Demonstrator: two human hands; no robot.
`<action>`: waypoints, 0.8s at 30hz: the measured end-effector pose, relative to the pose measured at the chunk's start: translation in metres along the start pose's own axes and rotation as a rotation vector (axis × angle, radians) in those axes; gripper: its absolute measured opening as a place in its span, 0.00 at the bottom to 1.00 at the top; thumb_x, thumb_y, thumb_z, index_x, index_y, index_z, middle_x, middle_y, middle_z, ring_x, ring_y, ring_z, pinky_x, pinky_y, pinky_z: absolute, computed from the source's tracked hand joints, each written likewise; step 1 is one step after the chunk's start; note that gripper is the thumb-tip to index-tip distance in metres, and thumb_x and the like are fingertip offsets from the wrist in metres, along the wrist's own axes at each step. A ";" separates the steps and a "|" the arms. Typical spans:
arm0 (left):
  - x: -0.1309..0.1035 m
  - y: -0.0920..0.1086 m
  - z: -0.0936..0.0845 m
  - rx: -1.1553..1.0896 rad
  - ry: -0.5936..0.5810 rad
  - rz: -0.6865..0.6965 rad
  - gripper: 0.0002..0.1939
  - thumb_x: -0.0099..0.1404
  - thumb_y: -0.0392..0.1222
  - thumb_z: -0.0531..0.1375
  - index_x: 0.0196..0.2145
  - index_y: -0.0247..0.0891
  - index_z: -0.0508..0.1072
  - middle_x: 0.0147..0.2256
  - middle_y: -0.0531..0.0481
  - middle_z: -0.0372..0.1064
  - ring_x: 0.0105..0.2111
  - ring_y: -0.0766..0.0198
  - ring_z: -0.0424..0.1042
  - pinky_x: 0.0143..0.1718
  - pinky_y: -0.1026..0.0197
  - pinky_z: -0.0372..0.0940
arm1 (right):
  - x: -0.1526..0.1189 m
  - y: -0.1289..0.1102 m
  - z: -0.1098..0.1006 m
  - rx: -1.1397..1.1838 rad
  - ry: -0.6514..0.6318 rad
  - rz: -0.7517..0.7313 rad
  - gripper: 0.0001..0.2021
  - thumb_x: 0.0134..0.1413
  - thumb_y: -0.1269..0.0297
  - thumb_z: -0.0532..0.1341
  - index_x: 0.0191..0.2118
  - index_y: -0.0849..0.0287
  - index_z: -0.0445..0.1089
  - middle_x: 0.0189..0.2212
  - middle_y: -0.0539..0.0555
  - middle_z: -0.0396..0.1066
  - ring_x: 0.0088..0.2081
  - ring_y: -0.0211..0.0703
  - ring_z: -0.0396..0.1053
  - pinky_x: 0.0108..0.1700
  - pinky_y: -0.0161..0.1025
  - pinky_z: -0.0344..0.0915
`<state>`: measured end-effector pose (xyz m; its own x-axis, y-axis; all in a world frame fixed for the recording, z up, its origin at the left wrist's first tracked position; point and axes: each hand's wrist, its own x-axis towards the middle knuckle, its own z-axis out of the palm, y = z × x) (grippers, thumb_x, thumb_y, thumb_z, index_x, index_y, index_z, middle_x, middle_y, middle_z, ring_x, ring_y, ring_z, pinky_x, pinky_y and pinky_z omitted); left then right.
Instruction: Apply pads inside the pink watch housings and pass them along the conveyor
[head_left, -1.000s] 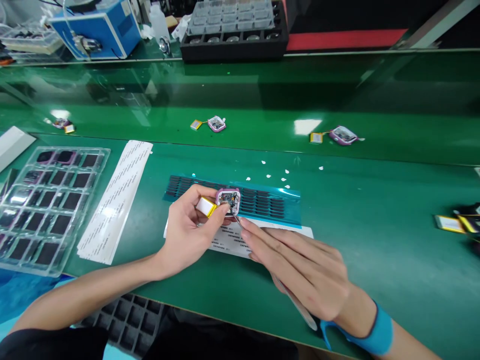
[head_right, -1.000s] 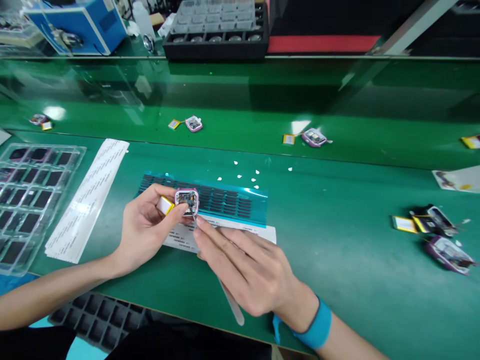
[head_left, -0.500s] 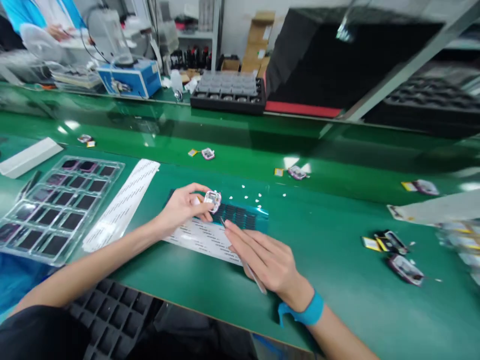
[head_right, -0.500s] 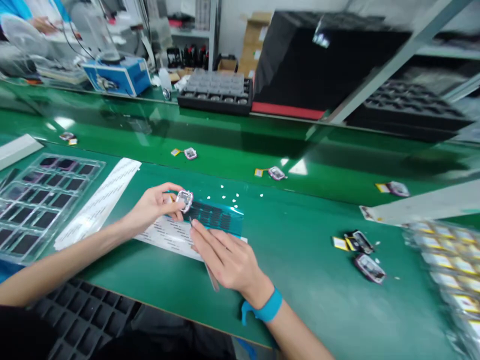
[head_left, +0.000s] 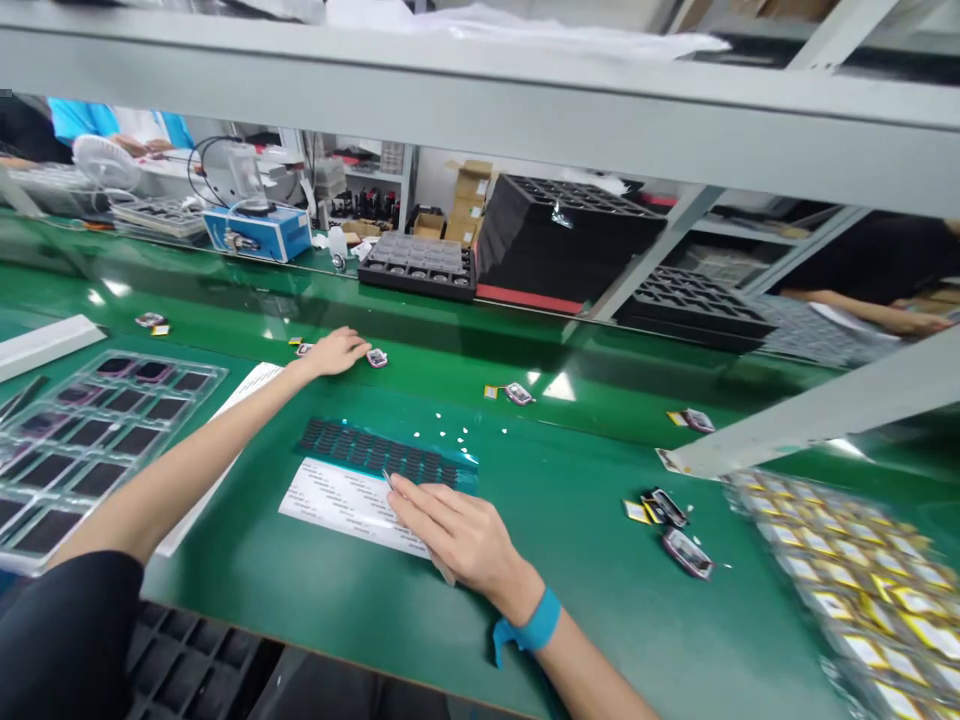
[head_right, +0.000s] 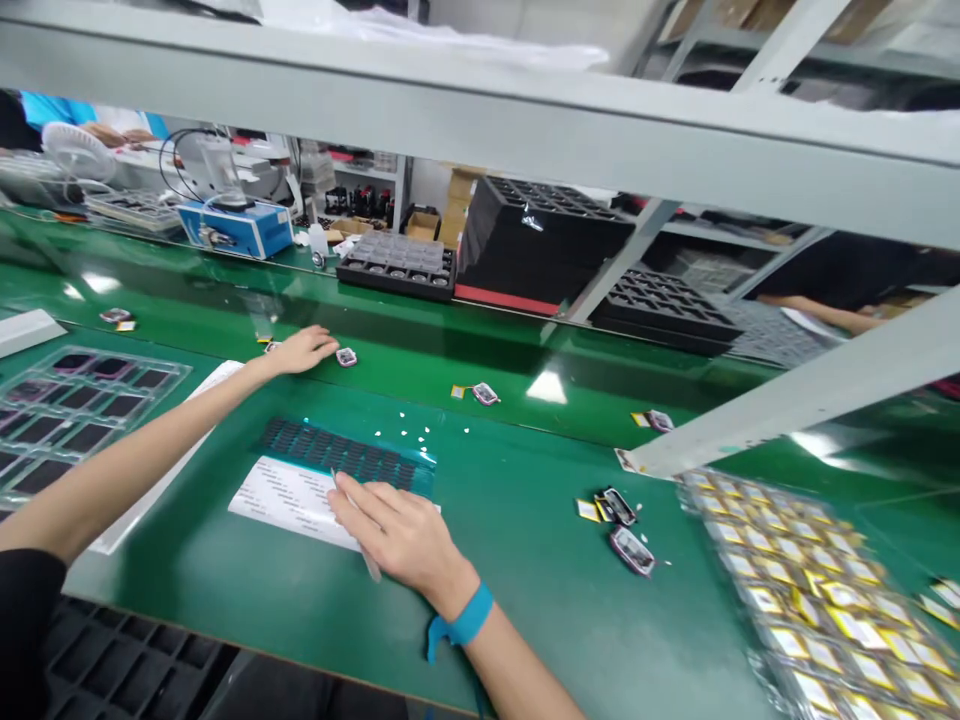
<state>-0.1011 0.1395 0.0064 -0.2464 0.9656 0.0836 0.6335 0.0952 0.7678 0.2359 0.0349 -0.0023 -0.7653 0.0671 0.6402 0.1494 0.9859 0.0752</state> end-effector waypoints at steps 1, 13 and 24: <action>0.004 0.002 0.008 0.008 -0.027 0.007 0.10 0.67 0.45 0.67 0.38 0.34 0.77 0.47 0.44 0.77 0.53 0.52 0.73 0.59 0.45 0.65 | 0.000 0.000 0.001 0.006 0.002 -0.004 0.17 0.73 0.74 0.51 0.52 0.64 0.76 0.55 0.56 0.77 0.44 0.41 0.78 0.42 0.37 0.78; -0.066 0.042 0.037 -0.320 -0.199 0.016 0.19 0.61 0.57 0.65 0.33 0.38 0.68 0.34 0.42 0.82 0.39 0.52 0.82 0.47 0.50 0.72 | -0.002 0.005 0.005 0.134 0.103 0.251 0.15 0.71 0.72 0.51 0.57 0.63 0.69 0.52 0.61 0.78 0.49 0.49 0.74 0.48 0.45 0.77; -0.194 0.070 0.066 -0.691 -0.361 -0.011 0.12 0.66 0.43 0.65 0.44 0.35 0.73 0.32 0.48 0.81 0.32 0.58 0.84 0.35 0.62 0.77 | -0.010 0.001 0.010 0.310 0.068 0.399 0.07 0.73 0.65 0.56 0.50 0.58 0.70 0.25 0.46 0.71 0.19 0.32 0.64 0.22 0.31 0.60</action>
<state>0.0392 -0.0257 0.0019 0.0797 0.9957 -0.0469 0.0021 0.0469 0.9989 0.2376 0.0366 -0.0169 -0.6423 0.4482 0.6217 0.2210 0.8851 -0.4096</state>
